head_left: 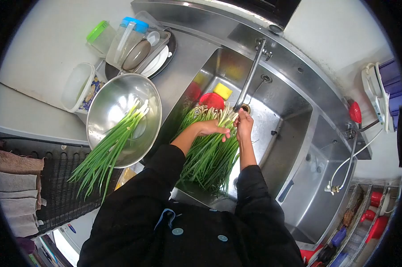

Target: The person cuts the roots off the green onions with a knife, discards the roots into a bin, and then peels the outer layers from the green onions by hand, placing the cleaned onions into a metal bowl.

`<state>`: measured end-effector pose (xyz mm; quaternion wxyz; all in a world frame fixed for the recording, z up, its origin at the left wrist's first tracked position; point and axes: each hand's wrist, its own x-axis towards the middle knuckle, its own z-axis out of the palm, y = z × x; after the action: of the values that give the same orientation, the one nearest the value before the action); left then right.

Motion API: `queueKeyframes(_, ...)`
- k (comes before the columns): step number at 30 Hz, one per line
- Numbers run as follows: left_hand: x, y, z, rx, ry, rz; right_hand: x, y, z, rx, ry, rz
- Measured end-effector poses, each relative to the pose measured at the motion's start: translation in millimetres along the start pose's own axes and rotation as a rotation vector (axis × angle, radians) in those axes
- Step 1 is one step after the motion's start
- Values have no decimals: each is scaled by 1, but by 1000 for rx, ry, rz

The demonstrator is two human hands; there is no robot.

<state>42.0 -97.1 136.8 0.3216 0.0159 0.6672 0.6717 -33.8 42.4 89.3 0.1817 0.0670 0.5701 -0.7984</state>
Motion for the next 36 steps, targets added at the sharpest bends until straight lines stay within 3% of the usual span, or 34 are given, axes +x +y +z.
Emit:
queueKeyframes(2, -1, -14, -8, 42, -39, -67, 1, -3, 4, 18, 93, -239)
queueKeyframes(5, -9, -25, -9, 18, -47, -14, 9, -28, -9, 11, 57, -139)
queueKeyframes(7, -14, -21, -7, 87, 15, -21, 8, -34, -13, -63, -35, -73)
queueKeyframes(9, -15, -18, -6, 49, 59, 0, -9, -46, 2, -141, -159, 130)
queueKeyframes(11, -12, -15, -2, 7, 104, 36, -3, -23, 0, -174, -266, 83)
queueKeyframes(13, -6, -14, 1, -35, 149, 66, 17, 8, -11, -276, -455, -132)
queueKeyframes(15, 7, -17, -6, 99, 251, -11, 0, -17, 3, -283, -466, -18)
queueKeyframes(17, 22, -19, -7, 35, 336, 10, -19, -36, 12, 164, -412, 75)
queueKeyframes(19, 23, 7, 0, -227, 661, 125, -30, -31, 9, 112, -476, 146)
queueKeyframes(21, 29, 20, -2, -222, 709, 161, -30, -7, 4, -743, -677, 31)
queueKeyframes(23, 33, 26, -1, -273, 798, 248, -28, 5, 6, -660, -731, 62)
queueKeyframes(25, 14, 39, 8, -274, 776, 249, -28, -3, 18, -435, -578, -141)
queueKeyframes(27, 6, 31, 9, 214, 761, 207, -13, 8, 19, -289, -531, -133)
queueKeyframes(29, 5, 18, 2, 216, 788, 265, -14, -9, 24, -415, -678, -57)
queueKeyframes(31, -26, 50, 13, 18, 881, 283, -33, -28, 38, -493, -688, -55)
queueKeyframes(33, -28, 45, 9, -44, 957, 320, -42, -37, 49, -461, -791, -52)
queueKeyframes(35, -29, 35, -3, -50, 1124, 511, -44, -28, 51, -349, -827, -26)
queueKeyframes(36, -45, 50, -5, -210, 1107, 508, -41, -20, 47, -408, -849, -52)
